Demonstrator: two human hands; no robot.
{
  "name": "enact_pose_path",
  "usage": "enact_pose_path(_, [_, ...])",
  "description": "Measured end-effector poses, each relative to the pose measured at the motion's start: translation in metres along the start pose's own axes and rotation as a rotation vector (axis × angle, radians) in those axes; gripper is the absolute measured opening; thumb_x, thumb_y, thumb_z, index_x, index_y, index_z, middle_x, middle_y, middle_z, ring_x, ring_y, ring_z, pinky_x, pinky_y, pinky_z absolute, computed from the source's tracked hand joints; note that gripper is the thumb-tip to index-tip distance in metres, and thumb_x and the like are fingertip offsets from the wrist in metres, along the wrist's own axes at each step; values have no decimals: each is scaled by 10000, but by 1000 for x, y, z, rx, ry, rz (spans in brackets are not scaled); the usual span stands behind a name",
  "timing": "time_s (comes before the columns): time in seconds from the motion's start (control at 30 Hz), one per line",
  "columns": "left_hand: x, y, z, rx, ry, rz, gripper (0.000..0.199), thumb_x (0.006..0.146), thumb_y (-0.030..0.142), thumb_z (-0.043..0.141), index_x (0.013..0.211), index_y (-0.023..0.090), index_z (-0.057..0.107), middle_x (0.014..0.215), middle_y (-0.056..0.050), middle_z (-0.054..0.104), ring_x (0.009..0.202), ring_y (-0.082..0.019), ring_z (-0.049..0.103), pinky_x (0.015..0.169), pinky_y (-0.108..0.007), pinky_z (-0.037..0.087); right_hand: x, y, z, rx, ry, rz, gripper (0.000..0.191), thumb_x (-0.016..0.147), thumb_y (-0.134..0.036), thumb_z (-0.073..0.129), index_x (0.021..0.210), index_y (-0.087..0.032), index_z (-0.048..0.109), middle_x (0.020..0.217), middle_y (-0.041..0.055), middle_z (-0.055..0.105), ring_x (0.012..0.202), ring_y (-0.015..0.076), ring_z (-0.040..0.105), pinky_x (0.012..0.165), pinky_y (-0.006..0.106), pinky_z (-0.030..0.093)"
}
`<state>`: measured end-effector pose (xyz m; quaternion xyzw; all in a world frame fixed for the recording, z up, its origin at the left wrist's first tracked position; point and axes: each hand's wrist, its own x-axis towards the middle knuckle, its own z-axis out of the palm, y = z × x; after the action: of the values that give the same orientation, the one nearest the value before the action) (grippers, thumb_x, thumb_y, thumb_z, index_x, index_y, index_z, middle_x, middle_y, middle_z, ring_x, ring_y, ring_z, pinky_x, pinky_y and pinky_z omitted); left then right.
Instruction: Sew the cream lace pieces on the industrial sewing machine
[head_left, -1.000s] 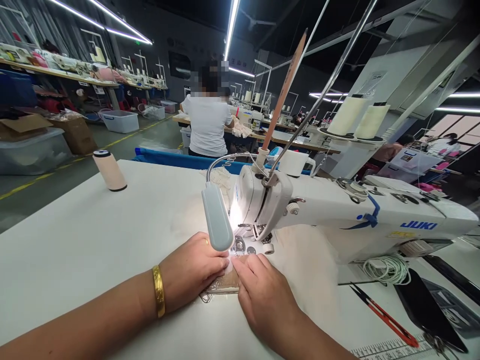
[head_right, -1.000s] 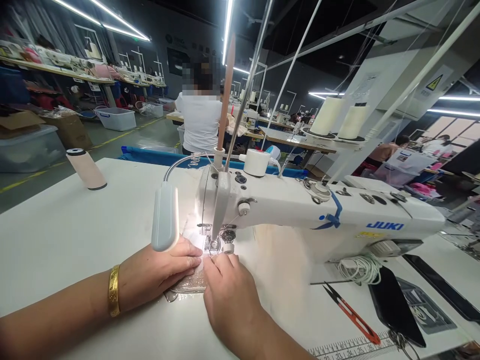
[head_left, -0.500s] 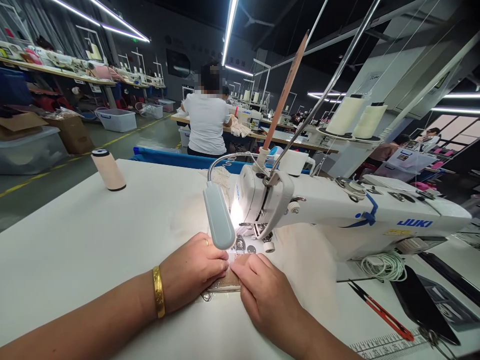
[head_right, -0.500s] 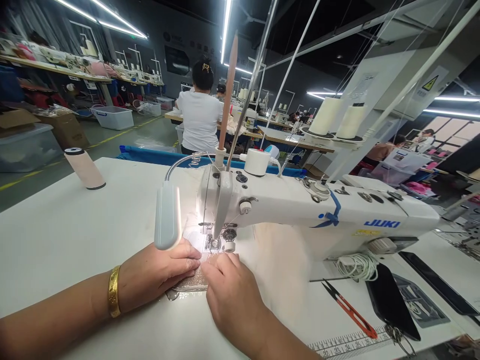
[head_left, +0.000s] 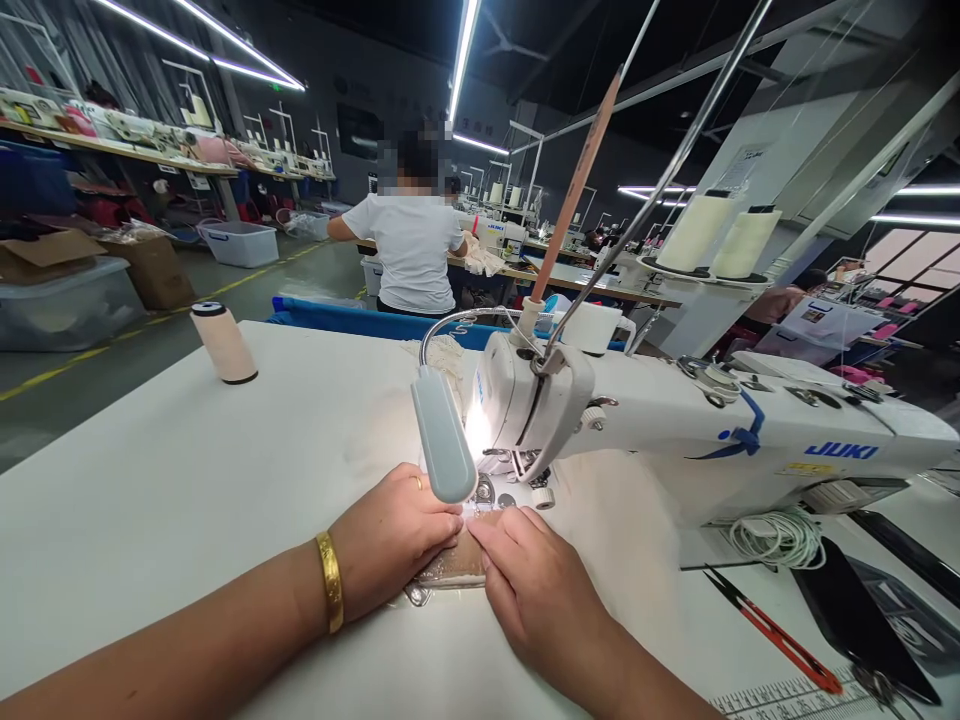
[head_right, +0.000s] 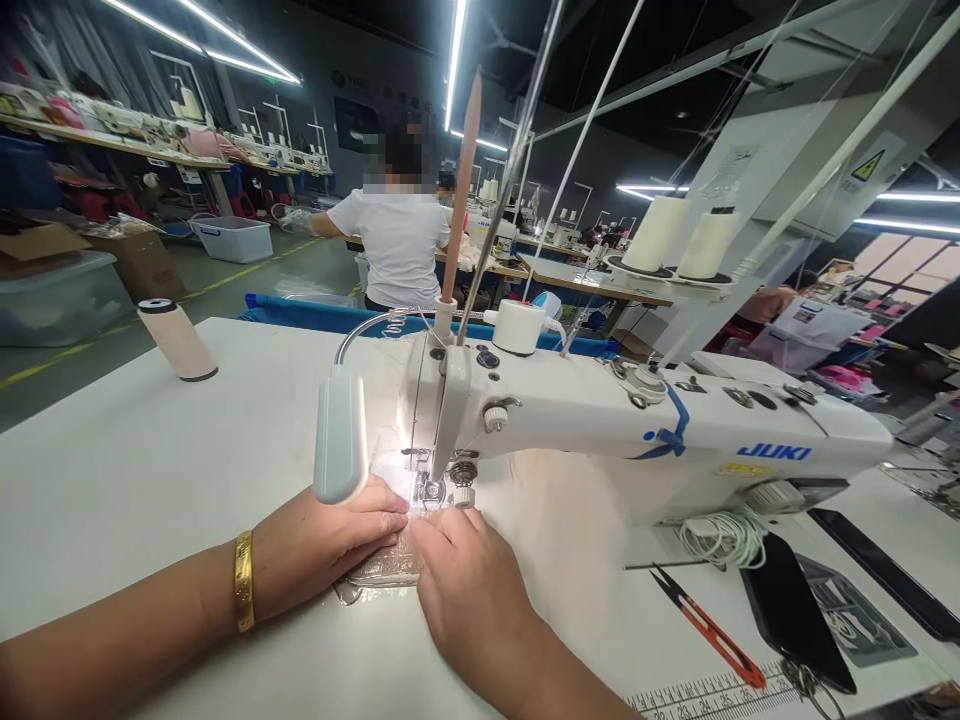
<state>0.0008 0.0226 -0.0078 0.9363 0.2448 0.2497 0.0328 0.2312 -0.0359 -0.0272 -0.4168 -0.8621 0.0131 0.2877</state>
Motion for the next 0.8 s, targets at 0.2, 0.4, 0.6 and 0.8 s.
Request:
enact_pose_path(0.2, [3,-8,5,42,18,-13,266,1032,103,505,946,217,730,948,-37,775,886,-204,706,823,-344,533,1,2,0,26,-13,46,350,996,-48,465,1221,-214,674,876,40,627,783,237,579,670,334,494])
enact_pose_path(0.4, [11,-10,1,82,3,-50,230,1008,97,529,919,209,711,1016,-41,790,943,-227,721,870,-369,539,2,6,-3,10,22,94,320,1033,-97,427,1224,-220,653,887,43,658,773,237,622,660,347,523])
enact_pose_path(0.6, [13,-14,0,105,28,-51,151,1006,129,582,959,213,700,1048,-48,789,983,-253,725,896,-387,540,6,11,-12,-7,68,135,399,1065,-151,439,1443,-199,555,838,23,665,651,209,620,579,316,522])
enact_pose_path(0.8, [6,-22,17,141,25,-81,190,1047,212,539,976,217,715,1081,-63,771,1009,-255,702,917,-400,537,3,8,-13,62,103,119,380,1075,-165,436,1437,-212,541,788,-11,619,649,194,628,579,299,538])
